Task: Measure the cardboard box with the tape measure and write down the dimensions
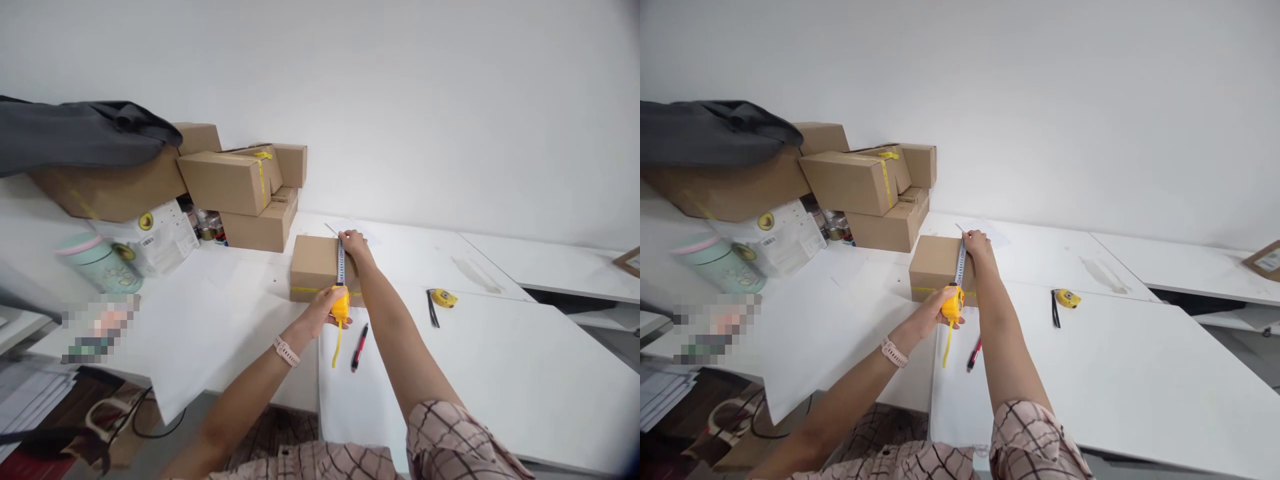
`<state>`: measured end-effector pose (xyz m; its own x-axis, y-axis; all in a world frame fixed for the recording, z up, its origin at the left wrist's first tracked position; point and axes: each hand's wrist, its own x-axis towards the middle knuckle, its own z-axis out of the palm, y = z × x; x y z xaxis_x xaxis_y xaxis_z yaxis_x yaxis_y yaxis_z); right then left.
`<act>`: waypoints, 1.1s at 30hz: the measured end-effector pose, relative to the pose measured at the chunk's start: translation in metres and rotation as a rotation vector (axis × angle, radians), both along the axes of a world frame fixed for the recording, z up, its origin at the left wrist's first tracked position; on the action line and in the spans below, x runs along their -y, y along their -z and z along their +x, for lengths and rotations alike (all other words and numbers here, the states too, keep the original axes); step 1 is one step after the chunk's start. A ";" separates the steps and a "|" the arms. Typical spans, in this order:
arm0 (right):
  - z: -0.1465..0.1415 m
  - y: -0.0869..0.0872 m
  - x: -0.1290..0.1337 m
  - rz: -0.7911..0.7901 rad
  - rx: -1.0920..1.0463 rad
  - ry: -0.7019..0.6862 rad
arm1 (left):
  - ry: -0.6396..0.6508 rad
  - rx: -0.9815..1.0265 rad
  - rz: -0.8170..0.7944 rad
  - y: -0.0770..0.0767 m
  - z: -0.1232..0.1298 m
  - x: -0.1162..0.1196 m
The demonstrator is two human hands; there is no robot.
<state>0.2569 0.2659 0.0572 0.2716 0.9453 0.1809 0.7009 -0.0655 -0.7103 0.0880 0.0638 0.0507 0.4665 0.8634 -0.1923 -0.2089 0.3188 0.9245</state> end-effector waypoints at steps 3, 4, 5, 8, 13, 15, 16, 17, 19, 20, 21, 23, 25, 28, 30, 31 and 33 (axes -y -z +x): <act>-0.005 -0.003 0.004 0.010 0.037 -0.045 | -0.023 0.023 -0.017 -0.002 0.007 -0.001; -0.005 -0.004 0.006 -0.001 0.038 -0.057 | -0.020 0.033 -0.015 -0.002 0.009 0.000; -0.005 -0.005 0.009 -0.017 0.029 -0.065 | -0.014 0.041 -0.015 -0.001 0.010 0.002; -0.004 -0.007 0.016 -0.031 -0.025 -0.074 | -0.008 0.066 -0.035 0.001 0.013 0.006; -0.004 -0.007 0.021 -0.028 -0.061 -0.081 | -0.036 0.051 -0.049 0.002 0.017 0.008; -0.006 -0.008 0.021 -0.030 -0.043 -0.084 | -0.041 0.031 -0.042 0.001 0.018 0.007; -0.006 -0.010 0.021 -0.029 -0.038 -0.090 | -0.039 0.027 -0.043 0.000 0.018 0.006; -0.005 -0.011 0.020 -0.024 -0.049 -0.102 | -0.035 0.027 -0.043 -0.001 0.016 0.005; 0.002 -0.016 0.019 0.007 -0.141 -0.134 | -0.015 0.037 -0.015 -0.003 0.007 0.005; 0.009 -0.019 0.020 0.045 -0.212 -0.140 | -0.009 0.042 0.017 -0.003 -0.002 0.005; 0.017 -0.020 0.023 0.092 -0.287 -0.132 | -0.016 0.042 0.060 -0.004 -0.012 0.006; 0.039 -0.019 0.036 0.182 -0.399 -0.064 | -0.082 0.024 0.165 -0.003 -0.038 0.007; 0.060 -0.010 0.060 0.193 -0.425 0.026 | -0.232 -0.016 0.263 0.002 -0.064 0.005; 0.074 0.012 0.106 0.066 -0.402 0.118 | -0.455 -0.080 0.295 0.018 -0.092 -0.006; 0.068 0.024 0.132 -0.029 -0.444 0.082 | -0.498 -0.101 0.237 0.029 -0.099 -0.016; 0.063 0.027 0.141 -0.057 -0.460 0.045 | -0.492 -0.096 0.208 0.033 -0.100 -0.021; 0.051 0.022 0.151 -0.068 -0.436 -0.039 | -0.465 -0.061 0.184 0.033 -0.099 -0.030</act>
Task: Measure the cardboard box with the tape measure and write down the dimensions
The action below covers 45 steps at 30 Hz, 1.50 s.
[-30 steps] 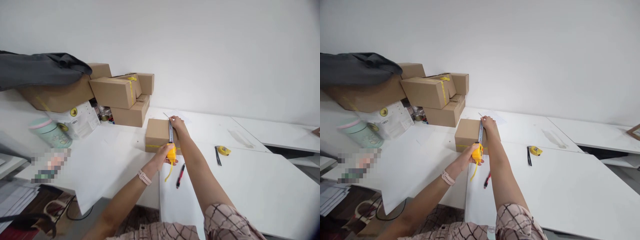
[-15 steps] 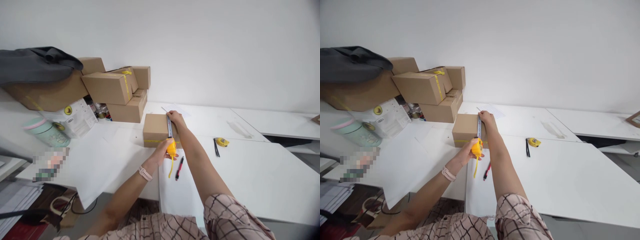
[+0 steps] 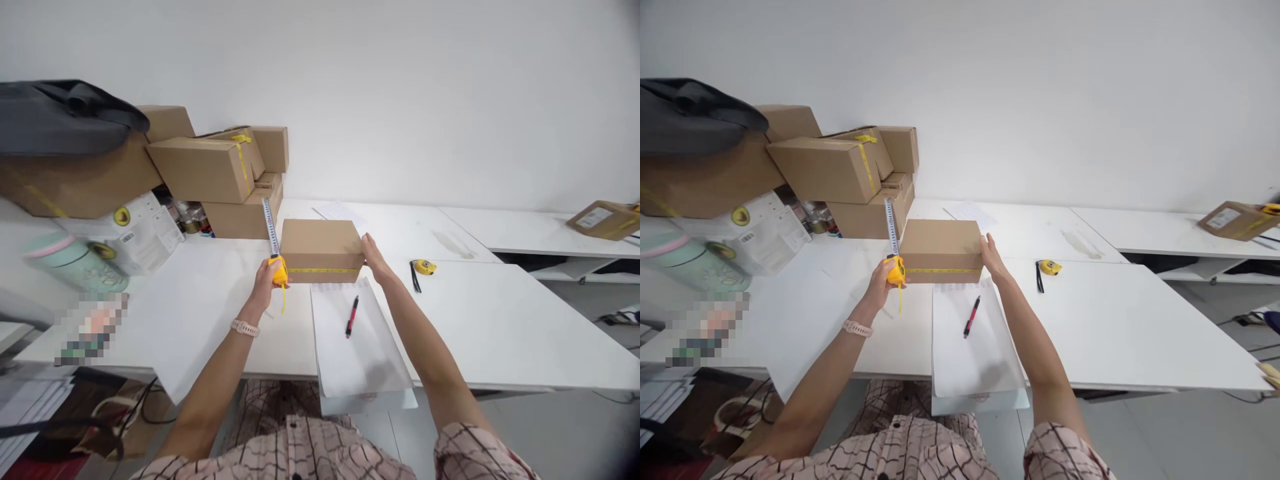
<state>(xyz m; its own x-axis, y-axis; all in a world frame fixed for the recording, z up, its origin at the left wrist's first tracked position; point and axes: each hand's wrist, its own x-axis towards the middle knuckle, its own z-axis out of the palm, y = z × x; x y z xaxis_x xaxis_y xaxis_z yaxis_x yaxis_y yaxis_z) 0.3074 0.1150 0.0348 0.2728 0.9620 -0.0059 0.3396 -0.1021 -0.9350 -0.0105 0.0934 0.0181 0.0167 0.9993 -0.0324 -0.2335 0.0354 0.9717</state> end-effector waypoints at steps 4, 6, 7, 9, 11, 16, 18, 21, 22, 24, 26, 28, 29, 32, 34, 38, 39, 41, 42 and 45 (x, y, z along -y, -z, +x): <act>-0.014 -0.038 -0.008 0.061 0.310 -0.064 | 0.019 0.060 0.082 -0.027 0.001 -0.014; -0.018 -0.058 -0.020 0.046 0.499 -0.058 | 0.016 0.042 0.124 -0.047 0.000 -0.022; -0.021 -0.066 -0.026 0.028 0.582 -0.048 | 0.017 0.016 0.139 -0.056 0.000 -0.027; -0.028 -0.074 -0.041 0.008 0.727 -0.013 | 0.012 -0.053 0.152 -0.070 0.000 -0.036; -0.036 -0.076 -0.057 0.043 0.862 0.011 | -0.016 -0.102 0.161 -0.077 0.002 -0.040; -0.050 -0.068 -0.097 0.196 0.918 -0.083 | 0.078 -0.094 0.263 -0.065 0.023 -0.014; -0.052 -0.063 -0.107 0.249 0.834 -0.077 | 0.228 -0.068 0.216 -0.052 0.037 0.006; -0.052 -0.054 -0.112 0.332 0.767 -0.031 | 0.347 -0.004 0.057 -0.033 0.057 0.031; -0.052 -0.051 -0.112 0.348 0.762 -0.020 | 0.360 0.012 0.017 -0.028 0.062 0.036; -0.052 -0.048 -0.110 0.368 0.768 -0.017 | 0.367 0.043 -0.030 -0.019 0.071 0.044; -0.052 -0.047 -0.107 0.389 0.800 -0.034 | 0.367 0.071 -0.049 -0.013 0.076 0.048; -0.052 -0.046 -0.105 0.408 0.853 -0.059 | 0.364 0.086 -0.063 -0.009 0.079 0.051; -0.052 -0.046 -0.104 0.414 0.880 -0.070 | 0.363 0.087 -0.069 -0.008 0.081 0.053; -0.051 -0.044 -0.104 0.417 0.951 -0.093 | 0.372 0.074 -0.084 -0.003 0.082 0.058; -0.051 -0.042 -0.105 0.411 0.991 -0.095 | 0.385 0.063 -0.082 0.002 0.082 0.061; -0.053 -0.040 -0.104 0.404 1.022 -0.079 | 0.380 0.007 -0.067 0.016 0.083 0.065; -0.053 -0.040 -0.103 0.408 1.008 -0.074 | 0.372 -0.011 -0.057 0.019 0.084 0.066; -0.054 -0.040 -0.101 0.419 0.972 -0.071 | 0.362 -0.040 -0.028 0.024 0.085 0.067; -0.054 -0.040 -0.101 0.424 0.957 -0.069 | 0.362 -0.049 -0.017 0.026 0.086 0.067; -0.054 -0.040 -0.099 0.430 0.938 -0.072 | 0.371 -0.066 -0.006 0.030 0.088 0.068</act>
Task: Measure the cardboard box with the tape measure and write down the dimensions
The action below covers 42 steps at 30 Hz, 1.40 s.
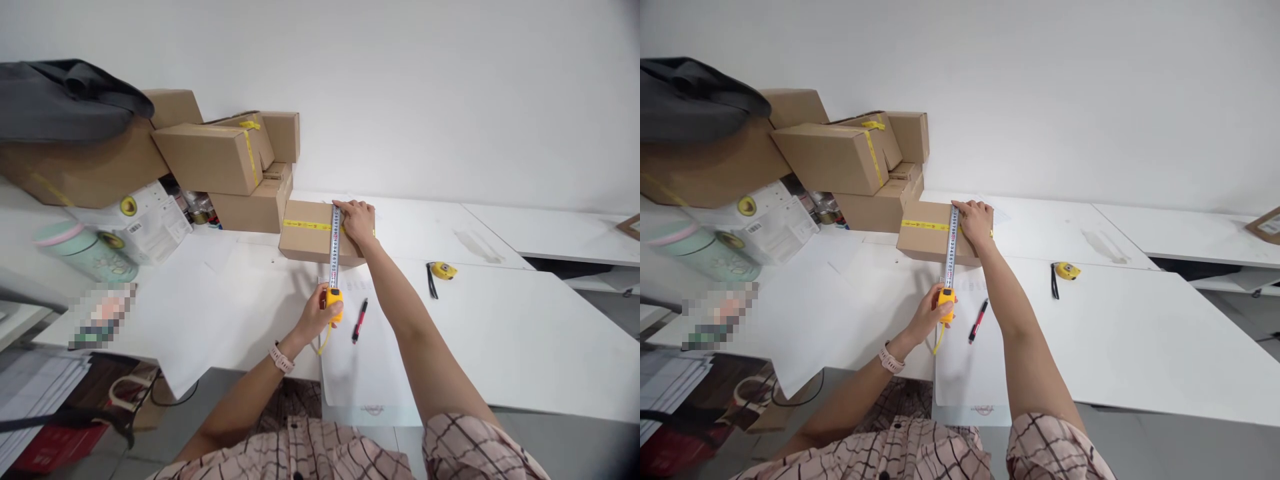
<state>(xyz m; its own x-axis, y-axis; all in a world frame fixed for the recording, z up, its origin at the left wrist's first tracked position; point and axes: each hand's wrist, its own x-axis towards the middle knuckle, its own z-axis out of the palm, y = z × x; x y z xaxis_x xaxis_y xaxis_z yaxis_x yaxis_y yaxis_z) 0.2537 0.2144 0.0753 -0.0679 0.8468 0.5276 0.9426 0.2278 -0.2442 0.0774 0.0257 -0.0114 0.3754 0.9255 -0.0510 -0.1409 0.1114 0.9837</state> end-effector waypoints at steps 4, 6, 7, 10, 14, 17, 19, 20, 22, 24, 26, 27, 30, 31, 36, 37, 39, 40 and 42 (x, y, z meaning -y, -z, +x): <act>0.000 0.000 0.002 -0.012 -0.003 -0.008 | 0.007 0.012 -0.019 -0.003 -0.002 0.001; -0.001 0.000 0.005 -0.011 0.005 0.002 | 0.021 0.063 -0.062 -0.010 -0.008 0.005; -0.002 0.001 0.008 -0.004 0.013 0.009 | 0.037 0.105 -0.088 -0.014 -0.014 0.010; -0.007 0.003 0.018 0.042 0.041 0.050 | 0.072 0.229 -0.111 -0.026 -0.038 0.030; -0.017 0.008 0.037 0.080 0.062 0.109 | 0.038 0.192 -0.019 -0.029 -0.074 0.062; -0.024 0.020 0.057 0.085 0.050 0.105 | 0.062 0.117 -0.046 -0.019 -0.091 0.082; -0.028 0.035 0.071 0.082 0.036 0.099 | 0.094 0.066 -0.077 -0.008 -0.097 0.094; -0.029 0.043 0.079 0.072 0.030 0.091 | 0.107 0.043 -0.087 -0.003 -0.099 0.100; -0.029 0.059 0.093 0.037 0.019 0.052 | 0.129 0.002 -0.100 0.007 -0.102 0.111; -0.026 0.069 0.106 0.003 -0.029 0.036 | 0.150 -0.047 -0.111 0.013 -0.105 0.120; -0.019 0.069 0.121 -0.008 -0.182 0.086 | 0.170 -0.125 -0.122 0.016 -0.108 0.126; -0.015 0.066 0.128 -0.014 -0.308 0.109 | 0.181 -0.173 -0.119 0.016 -0.109 0.128; -0.002 0.053 0.153 -0.112 -0.745 0.029 | 0.265 -0.322 -0.073 0.012 -0.110 0.127; 0.002 0.049 0.162 -0.157 -0.853 -0.025 | 0.306 -0.358 -0.047 0.010 -0.110 0.126; 0.005 0.058 0.201 -0.148 -1.070 -0.019 | 0.406 -0.439 0.031 0.010 -0.102 0.122; 0.000 0.064 0.208 -0.135 -1.079 0.006 | 0.384 -0.430 0.023 0.011 -0.099 0.122; -0.015 0.080 0.222 -0.155 -1.061 0.020 | 0.304 -0.395 0.002 0.014 -0.094 0.119; -0.024 0.088 0.229 -0.195 -1.033 0.003 | 0.254 -0.379 0.003 0.016 -0.091 0.117; -0.043 0.101 0.241 -0.302 -0.941 -0.085 | 0.162 -0.370 0.040 0.018 -0.086 0.109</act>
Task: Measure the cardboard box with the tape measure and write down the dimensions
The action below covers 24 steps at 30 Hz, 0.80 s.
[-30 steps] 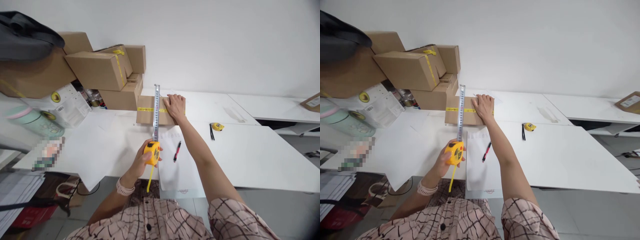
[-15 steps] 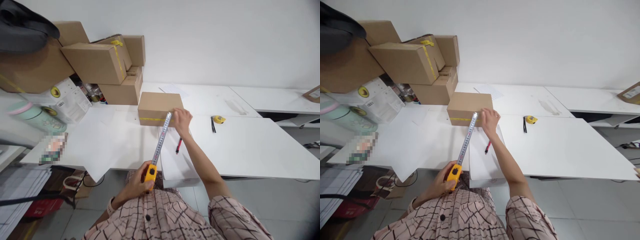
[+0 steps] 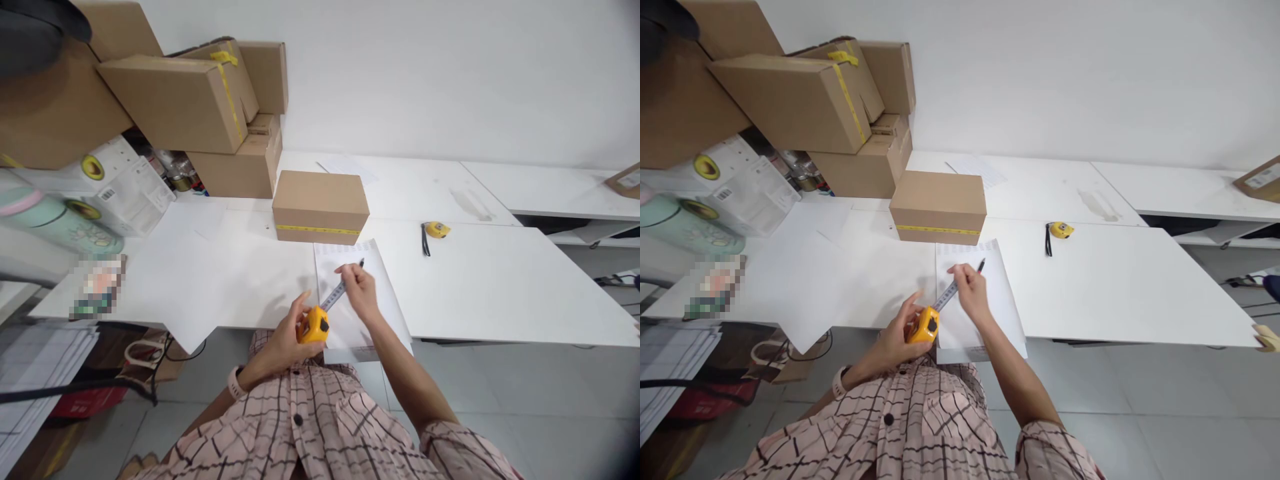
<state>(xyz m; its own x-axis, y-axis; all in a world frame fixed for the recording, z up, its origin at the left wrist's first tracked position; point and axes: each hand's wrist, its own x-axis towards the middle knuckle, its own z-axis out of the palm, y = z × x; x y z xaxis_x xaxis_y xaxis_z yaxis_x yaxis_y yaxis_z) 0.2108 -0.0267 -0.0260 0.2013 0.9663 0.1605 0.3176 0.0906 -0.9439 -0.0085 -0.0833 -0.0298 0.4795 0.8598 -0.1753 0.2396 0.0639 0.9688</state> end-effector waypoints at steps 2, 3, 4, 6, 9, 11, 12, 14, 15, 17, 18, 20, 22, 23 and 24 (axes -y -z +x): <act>-0.011 0.009 0.006 -0.046 0.141 -0.098 | -0.061 -0.012 0.080 0.001 0.002 -0.012; -0.012 0.011 0.007 -0.073 0.238 -0.089 | -0.090 -0.025 0.118 0.001 0.002 -0.019; -0.009 0.013 0.005 -0.105 0.347 -0.036 | -0.119 -0.048 0.152 0.000 0.000 -0.027; 0.006 0.016 -0.003 -0.186 0.561 0.140 | -0.180 -0.144 0.221 -0.001 -0.005 -0.044; 0.035 0.019 -0.020 -0.350 0.777 0.300 | -0.249 -0.413 0.357 -0.003 -0.014 -0.074; 0.047 0.023 -0.027 -0.444 0.844 0.280 | -0.256 -0.592 0.435 -0.003 -0.018 -0.095; 0.050 0.025 -0.030 -0.477 0.862 0.251 | -0.253 -0.668 0.468 -0.002 -0.019 -0.105; 0.052 0.028 -0.033 -0.504 0.879 0.189 | -0.243 -0.800 0.531 0.002 -0.022 -0.122; 0.053 0.029 -0.033 -0.500 0.877 0.169 | -0.236 -0.853 0.558 0.004 -0.023 -0.129; 0.055 0.031 -0.033 -0.465 0.805 0.148 | -0.218 -0.924 0.595 0.008 -0.024 -0.140; 0.057 0.030 -0.032 -0.432 0.704 0.131 | -0.211 -0.943 0.611 0.010 -0.024 -0.144; 0.063 0.026 -0.030 -0.361 0.343 0.065 | -0.214 -0.950 0.666 0.012 -0.021 -0.147; 0.069 0.019 -0.028 -0.280 -0.116 -0.054 | -0.209 -0.898 0.749 0.014 -0.011 -0.144; 0.071 0.014 -0.027 -0.235 -0.313 -0.115 | -0.187 -0.842 0.786 0.016 -0.003 -0.142; 0.071 0.009 -0.028 -0.189 -0.459 -0.163 | -0.143 -0.770 0.810 0.018 0.007 -0.139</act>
